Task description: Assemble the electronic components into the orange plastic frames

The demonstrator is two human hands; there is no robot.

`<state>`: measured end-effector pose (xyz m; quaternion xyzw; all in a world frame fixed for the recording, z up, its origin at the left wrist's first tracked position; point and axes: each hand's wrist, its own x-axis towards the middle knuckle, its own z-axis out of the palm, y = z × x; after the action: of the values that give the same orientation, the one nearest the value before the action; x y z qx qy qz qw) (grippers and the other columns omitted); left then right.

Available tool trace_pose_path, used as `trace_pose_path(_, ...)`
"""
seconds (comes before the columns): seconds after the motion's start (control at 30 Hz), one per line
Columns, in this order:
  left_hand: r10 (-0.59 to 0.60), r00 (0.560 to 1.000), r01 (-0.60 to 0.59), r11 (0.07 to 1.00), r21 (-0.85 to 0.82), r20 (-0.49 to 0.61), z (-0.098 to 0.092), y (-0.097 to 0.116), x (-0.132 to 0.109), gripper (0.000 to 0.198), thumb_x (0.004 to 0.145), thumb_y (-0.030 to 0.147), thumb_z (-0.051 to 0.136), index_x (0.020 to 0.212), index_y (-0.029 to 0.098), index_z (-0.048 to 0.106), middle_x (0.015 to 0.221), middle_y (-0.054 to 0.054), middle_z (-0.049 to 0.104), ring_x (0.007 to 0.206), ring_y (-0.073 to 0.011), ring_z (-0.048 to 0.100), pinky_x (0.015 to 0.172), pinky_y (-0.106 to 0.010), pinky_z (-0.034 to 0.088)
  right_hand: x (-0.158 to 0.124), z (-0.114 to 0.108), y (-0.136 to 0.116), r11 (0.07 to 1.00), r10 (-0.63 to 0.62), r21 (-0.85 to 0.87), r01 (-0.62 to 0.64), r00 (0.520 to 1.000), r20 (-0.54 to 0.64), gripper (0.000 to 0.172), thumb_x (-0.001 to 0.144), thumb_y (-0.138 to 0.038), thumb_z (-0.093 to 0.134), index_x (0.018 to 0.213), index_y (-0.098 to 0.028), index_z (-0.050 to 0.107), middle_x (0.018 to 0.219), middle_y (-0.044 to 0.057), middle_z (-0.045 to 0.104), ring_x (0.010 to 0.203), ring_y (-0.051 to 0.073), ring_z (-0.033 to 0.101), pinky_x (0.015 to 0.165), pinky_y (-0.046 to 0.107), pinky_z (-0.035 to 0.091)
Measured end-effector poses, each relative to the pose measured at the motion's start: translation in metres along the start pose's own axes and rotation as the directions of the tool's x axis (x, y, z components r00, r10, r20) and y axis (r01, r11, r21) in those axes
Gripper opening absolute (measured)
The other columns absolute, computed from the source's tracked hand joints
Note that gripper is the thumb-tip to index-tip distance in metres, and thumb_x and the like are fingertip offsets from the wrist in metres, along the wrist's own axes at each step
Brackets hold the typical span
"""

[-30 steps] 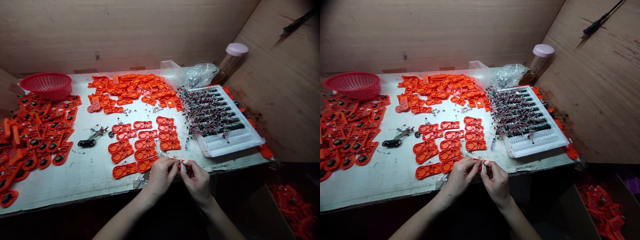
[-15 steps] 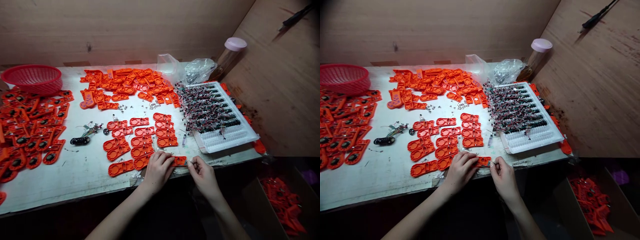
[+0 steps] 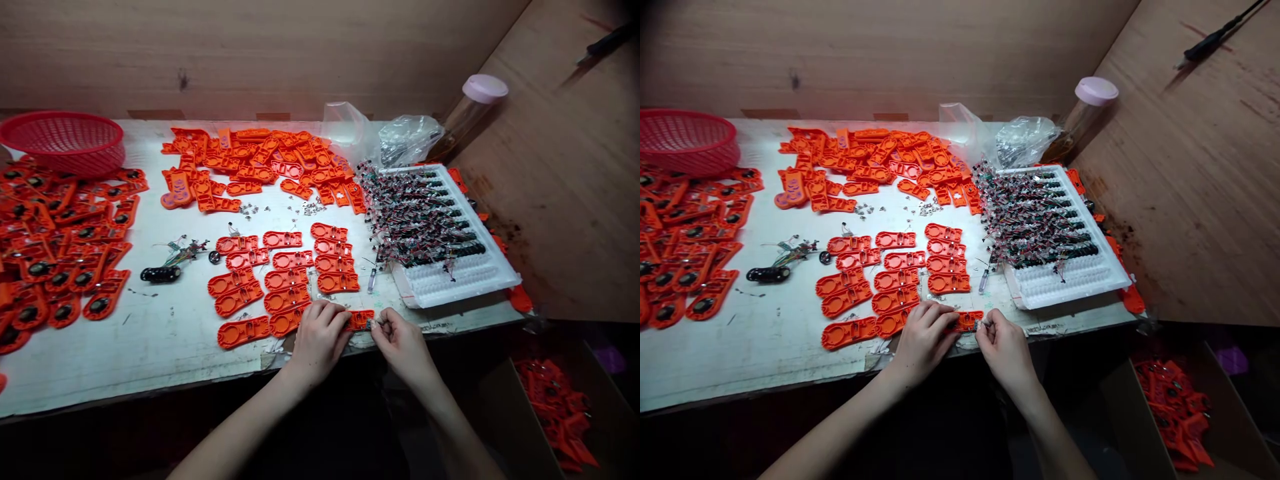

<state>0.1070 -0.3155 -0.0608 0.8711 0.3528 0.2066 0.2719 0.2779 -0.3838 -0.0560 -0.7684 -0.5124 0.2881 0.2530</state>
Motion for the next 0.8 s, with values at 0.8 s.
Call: trace_pose_path(0.8, -0.009, 1.0, 0.009, 1.0, -0.003, 0.016, 0.001, 0.0, 0.002, 0.021, 0.088, 0.024, 0.056, 0.108, 0.02, 0.056, 0.101, -0.006, 0.062, 0.095, -0.0229, 0.051, 0.083, -0.039, 0.045, 0.011, -0.01, -0.004, 0.994, 0.032, -0.106, -0.024, 0.997, 0.077, 0.022, 0.078, -0.038, 0.044, 0.064, -0.022, 0.038, 0.049, -0.005, 0.04, 0.044, 0.012, 0.038, 0.048, 0.023, 0.026)
